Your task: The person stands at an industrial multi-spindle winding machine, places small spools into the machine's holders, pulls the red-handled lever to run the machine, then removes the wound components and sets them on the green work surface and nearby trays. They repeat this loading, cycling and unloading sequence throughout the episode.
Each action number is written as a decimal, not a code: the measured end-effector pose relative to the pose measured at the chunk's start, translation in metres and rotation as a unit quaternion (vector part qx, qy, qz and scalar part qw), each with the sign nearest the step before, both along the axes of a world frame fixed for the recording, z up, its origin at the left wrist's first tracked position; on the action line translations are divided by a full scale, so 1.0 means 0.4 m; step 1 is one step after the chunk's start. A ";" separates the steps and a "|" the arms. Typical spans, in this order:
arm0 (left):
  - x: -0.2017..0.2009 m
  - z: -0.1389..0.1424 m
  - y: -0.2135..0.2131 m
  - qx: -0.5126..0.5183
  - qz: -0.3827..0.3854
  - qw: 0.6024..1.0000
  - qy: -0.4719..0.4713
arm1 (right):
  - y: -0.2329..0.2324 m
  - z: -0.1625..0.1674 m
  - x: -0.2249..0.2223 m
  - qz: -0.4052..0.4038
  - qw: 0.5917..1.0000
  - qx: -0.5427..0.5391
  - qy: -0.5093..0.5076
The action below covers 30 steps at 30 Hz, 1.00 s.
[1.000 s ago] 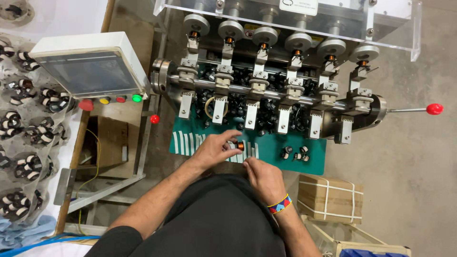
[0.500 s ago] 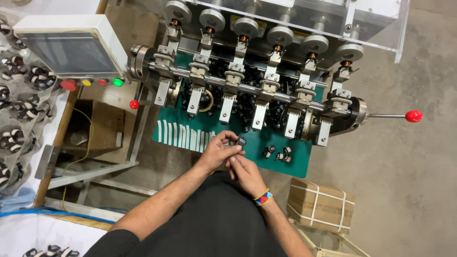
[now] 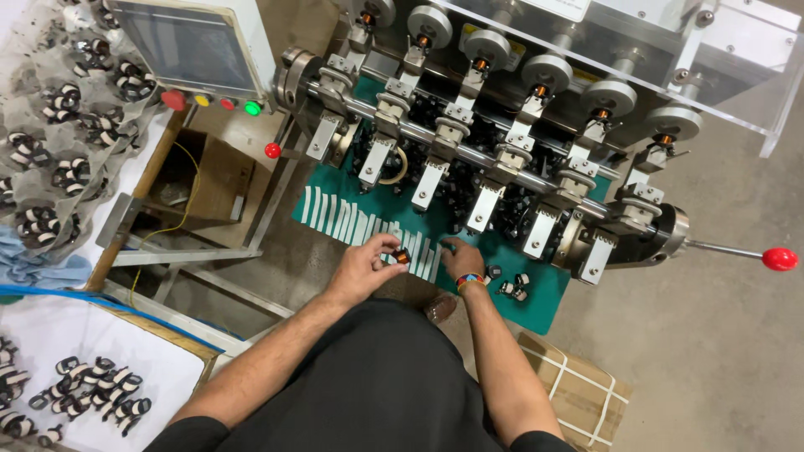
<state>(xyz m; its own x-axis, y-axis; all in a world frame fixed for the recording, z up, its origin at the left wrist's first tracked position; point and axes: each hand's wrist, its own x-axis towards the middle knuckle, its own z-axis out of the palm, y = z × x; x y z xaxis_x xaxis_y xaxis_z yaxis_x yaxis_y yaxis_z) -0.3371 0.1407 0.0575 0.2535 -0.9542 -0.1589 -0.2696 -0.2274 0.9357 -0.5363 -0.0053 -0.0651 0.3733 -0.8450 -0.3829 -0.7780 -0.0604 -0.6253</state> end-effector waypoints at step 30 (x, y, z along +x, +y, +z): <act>0.213 0.044 -0.097 -0.180 -0.241 0.951 -0.076 | 0.384 0.309 0.129 -0.192 0.878 0.176 -0.401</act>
